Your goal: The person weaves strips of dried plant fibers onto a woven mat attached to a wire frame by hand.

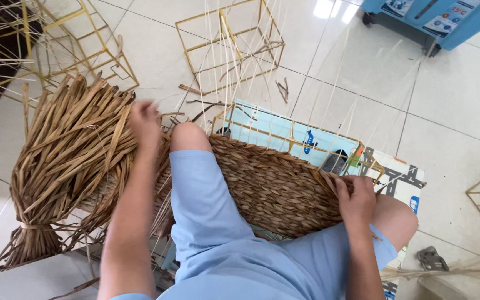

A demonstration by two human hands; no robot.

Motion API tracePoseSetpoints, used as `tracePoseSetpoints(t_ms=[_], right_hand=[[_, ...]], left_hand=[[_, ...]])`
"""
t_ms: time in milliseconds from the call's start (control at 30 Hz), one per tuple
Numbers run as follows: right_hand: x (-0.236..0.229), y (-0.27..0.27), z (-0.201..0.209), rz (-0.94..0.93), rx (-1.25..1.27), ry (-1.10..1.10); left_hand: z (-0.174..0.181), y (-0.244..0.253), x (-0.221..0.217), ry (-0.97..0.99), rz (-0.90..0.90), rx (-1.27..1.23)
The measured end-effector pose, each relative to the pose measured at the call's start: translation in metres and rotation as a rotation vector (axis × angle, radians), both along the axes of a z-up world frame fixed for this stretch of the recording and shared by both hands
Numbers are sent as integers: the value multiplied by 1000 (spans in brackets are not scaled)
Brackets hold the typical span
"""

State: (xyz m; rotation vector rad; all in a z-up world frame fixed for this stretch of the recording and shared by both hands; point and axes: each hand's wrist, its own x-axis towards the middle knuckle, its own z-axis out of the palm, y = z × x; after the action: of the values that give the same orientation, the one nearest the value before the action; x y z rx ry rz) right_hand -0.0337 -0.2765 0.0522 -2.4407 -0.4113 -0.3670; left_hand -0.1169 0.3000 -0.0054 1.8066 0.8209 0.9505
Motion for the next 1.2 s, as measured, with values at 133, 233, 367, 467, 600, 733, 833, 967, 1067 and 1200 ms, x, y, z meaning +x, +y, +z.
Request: tracePoseSetpoints(t_ms=[133,233,367,467,600,733,833,967,1067,1200], right_hand=[[-4,5,-3,12,70,67],[-11,13,3,78,72,87],[-10,20,16,108,63,111],[-10,22,20,112,111,122],[-11,45,24,184,332,218],[-39,104,37,522,667,430],[-58,126,38,689,790,617],[-40,70,12,537,696,919],[-10,-14,27,448,238,654],[11,-89,58,147,78,731]], left_hand=[[-51,19,-90,915,-37,97],[-85,-7,-132,1076,-92,139],[-74,-15,-129,1176,-37,256],[-21,4,-103,1180,-142,444],[113,-33,-62,315,-184,-505],[163,-144,-32,128,-455,-656],[143,-248,-14,-85,-761,-921],[105,-255,12,-308,-710,-1088],[78,-228,25,-391,-621,-1179],[52,-231,31,-452,-628,-1249]])
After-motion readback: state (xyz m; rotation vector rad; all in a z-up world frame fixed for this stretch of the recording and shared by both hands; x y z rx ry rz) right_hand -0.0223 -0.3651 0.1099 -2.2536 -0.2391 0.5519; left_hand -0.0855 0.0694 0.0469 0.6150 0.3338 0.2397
